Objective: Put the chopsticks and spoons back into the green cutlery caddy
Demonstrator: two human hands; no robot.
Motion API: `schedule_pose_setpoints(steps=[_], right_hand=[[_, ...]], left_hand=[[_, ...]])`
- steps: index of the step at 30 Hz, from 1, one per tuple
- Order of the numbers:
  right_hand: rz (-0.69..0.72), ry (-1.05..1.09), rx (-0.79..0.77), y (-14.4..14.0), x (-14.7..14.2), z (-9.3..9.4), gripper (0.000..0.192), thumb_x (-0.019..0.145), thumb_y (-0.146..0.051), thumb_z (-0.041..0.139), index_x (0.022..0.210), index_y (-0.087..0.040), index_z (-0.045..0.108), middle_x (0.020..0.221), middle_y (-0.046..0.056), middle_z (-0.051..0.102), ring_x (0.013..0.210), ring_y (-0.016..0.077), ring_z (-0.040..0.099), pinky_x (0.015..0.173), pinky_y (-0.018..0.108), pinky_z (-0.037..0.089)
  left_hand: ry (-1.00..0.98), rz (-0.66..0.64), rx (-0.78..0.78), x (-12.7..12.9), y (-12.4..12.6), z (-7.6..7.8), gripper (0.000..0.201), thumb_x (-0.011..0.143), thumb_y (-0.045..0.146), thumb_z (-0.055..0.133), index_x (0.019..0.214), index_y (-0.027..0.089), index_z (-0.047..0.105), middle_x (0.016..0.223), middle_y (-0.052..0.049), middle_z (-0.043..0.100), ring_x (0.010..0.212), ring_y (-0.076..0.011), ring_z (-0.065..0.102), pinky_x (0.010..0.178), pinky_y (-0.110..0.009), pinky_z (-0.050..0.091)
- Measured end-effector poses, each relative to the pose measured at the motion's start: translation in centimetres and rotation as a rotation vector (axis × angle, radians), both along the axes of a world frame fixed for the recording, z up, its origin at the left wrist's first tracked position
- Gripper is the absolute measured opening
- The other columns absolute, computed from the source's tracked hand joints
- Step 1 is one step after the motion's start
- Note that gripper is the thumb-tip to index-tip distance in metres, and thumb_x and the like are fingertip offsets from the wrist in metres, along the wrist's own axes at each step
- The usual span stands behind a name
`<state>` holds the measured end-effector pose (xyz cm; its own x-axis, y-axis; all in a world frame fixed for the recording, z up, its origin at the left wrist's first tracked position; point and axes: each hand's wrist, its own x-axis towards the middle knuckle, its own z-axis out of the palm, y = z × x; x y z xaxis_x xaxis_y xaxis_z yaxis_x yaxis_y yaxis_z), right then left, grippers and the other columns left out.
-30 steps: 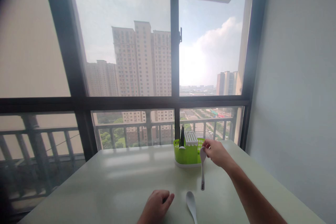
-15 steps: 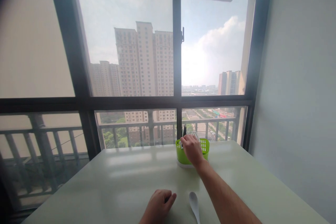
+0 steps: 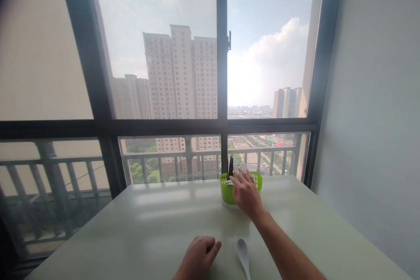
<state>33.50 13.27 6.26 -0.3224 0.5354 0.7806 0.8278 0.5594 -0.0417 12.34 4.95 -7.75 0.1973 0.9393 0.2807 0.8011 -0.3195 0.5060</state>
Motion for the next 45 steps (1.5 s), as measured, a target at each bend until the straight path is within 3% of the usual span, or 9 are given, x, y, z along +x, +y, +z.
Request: schedule_pose_setpoints(steps=[5,9,14,17,20,23,29,36,45], right_hand=[[0.022,0.062,-0.417,-3.9,0.9,-1.4,0.025,0.099,-0.024,0.048,0.103,-0.019,0.072,0.097,0.008,0.071,0.092,0.0219,0.064,0.086,0.032,0.046],[0.12,-0.181,-0.846,-6.6,2.4,-5.0,0.041,0.077,-0.028,0.071,0.118,-0.024,0.072,0.109,0.009,0.071,0.101,0.0269,0.066,0.089,0.034,0.047],[0.116,-0.168,-0.962,-6.9,3.3,-8.4,0.036,0.068,-0.01,0.063,0.099,-0.023,0.078,0.096,0.006,0.074,0.091,0.0236,0.069,0.081,0.03,0.05],[0.145,-0.083,-1.111,-6.1,3.2,-8.2,0.034,0.069,-0.006,0.057,0.092,-0.021,0.077,0.077,0.001,0.072,0.059,0.0143,0.064,0.058,0.022,0.045],[0.216,0.003,-1.187,-5.1,3.1,-5.5,0.029,0.071,-0.007,0.057,0.09,-0.02,0.075,0.07,-0.001,0.069,0.048,0.0106,0.058,0.046,0.018,0.038],[0.238,0.108,-0.998,-4.2,3.3,-0.5,0.025,0.075,-0.008,0.057,0.089,-0.02,0.074,0.071,-0.002,0.068,0.052,0.011,0.059,0.049,0.02,0.04],[0.09,0.257,-0.14,-2.1,2.5,7.1,0.017,0.091,-0.011,0.054,0.094,-0.019,0.069,0.09,0.003,0.067,0.074,0.0152,0.06,0.071,0.026,0.045],[-0.182,-0.085,0.077,1.5,-1.3,4.4,0.019,0.093,-0.005,0.053,0.091,-0.02,0.066,0.092,0.007,0.064,0.081,0.0205,0.057,0.072,0.029,0.041],[-0.03,-0.195,0.037,2.0,-1.9,1.0,0.022,0.09,-0.023,0.064,0.109,-0.028,0.073,0.09,0.005,0.072,0.109,0.0295,0.056,0.119,0.053,0.024]], left_hand=[[0.018,-0.003,-0.014,0.1,-0.2,0.4,0.046,0.097,0.043,0.046,0.059,0.02,0.053,0.06,0.001,0.053,0.065,-0.0146,0.044,0.068,-0.028,0.029],[0.005,0.008,-0.018,0.0,-0.4,0.5,0.044,0.097,0.045,0.047,0.062,0.021,0.057,0.064,0.0,0.057,0.069,-0.016,0.049,0.071,-0.027,0.031],[-0.006,-0.002,-0.009,-0.1,-0.3,0.3,0.046,0.097,0.046,0.046,0.06,0.021,0.056,0.062,0.001,0.055,0.067,-0.0159,0.047,0.07,-0.027,0.032],[-0.023,0.001,-0.009,-0.1,-0.2,0.3,0.045,0.097,0.046,0.046,0.06,0.021,0.056,0.061,0.001,0.053,0.067,-0.0161,0.047,0.07,-0.028,0.031],[-0.031,0.004,-0.021,-0.2,-0.2,0.3,0.045,0.096,0.046,0.046,0.06,0.02,0.055,0.061,0.001,0.052,0.067,-0.016,0.045,0.07,-0.028,0.031],[-0.03,-0.001,-0.025,-0.1,-0.1,0.4,0.045,0.096,0.045,0.046,0.059,0.02,0.053,0.061,0.002,0.05,0.066,-0.0155,0.043,0.07,-0.029,0.031],[-0.025,0.01,-0.018,0.0,0.1,-0.1,0.045,0.096,0.045,0.047,0.059,0.021,0.049,0.062,0.002,0.048,0.067,-0.0153,0.043,0.07,-0.028,0.03],[-0.011,0.013,-0.015,-0.1,0.2,-0.4,0.045,0.097,0.045,0.046,0.059,0.02,0.048,0.061,0.002,0.048,0.066,-0.0149,0.041,0.069,-0.028,0.029],[0.009,-0.008,-0.01,0.0,-0.1,-0.1,0.046,0.097,0.044,0.046,0.059,0.02,0.05,0.06,0.002,0.049,0.065,-0.0142,0.04,0.068,-0.028,0.026]])
